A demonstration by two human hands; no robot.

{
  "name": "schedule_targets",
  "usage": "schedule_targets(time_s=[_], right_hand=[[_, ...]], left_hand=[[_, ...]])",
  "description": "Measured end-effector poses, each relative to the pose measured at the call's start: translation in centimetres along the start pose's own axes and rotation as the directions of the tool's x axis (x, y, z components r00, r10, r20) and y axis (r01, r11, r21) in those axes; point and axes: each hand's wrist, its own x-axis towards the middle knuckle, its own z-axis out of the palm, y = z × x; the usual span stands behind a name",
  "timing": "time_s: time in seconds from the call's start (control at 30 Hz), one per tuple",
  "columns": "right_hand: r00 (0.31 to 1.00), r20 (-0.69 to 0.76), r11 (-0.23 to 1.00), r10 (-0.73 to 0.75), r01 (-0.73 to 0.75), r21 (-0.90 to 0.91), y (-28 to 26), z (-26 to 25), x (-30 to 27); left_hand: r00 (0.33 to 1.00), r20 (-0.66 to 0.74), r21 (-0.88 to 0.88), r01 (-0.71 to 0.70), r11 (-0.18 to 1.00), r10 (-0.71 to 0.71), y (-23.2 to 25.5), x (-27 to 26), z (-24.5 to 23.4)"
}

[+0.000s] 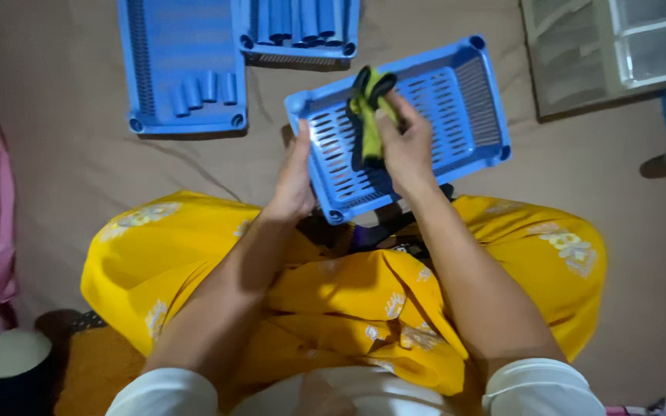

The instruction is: The person assembles three blue plastic baskets by inserting cylindrical supports into slots, then wipes the interior and exterior of one basket with a yellow cloth. The baskets are arranged side by side on a bed.

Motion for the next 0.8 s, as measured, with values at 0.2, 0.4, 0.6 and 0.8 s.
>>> schedule_targets(time_s=[0.2, 0.4, 0.6, 0.8], right_hand=[[0.927, -0.348, 0.948, 0.140, -0.023, 0.318, 0.5, -5.4, 3.6], [0.976, -0.187, 0.954, 0.114, -0.055, 0.294, -1.7, -3.2, 2.1], [0.973, 0.216, 0.988, 0.076, -0.104, 0.119, -4.4, 2.8, -2.6], [0.889, 0.441, 0.981, -0.123, 0.175, -0.079, -6.3, 3.1, -3.3]], left_hand=[[0.998, 0.046, -0.026, 0.042, 0.999, -0.040, 0.2, -0.3, 0.0], [0.991, 0.103, -0.056, 0.090, 0.994, -0.084, -0.1, -0.5, 0.4], [0.994, 0.108, -0.043, 0.036, 0.998, -0.031, -0.4, -0.1, -0.4], [0.987, 0.155, -0.146, 0.069, 0.987, -0.046, -0.8, 0.6, -1.9]])
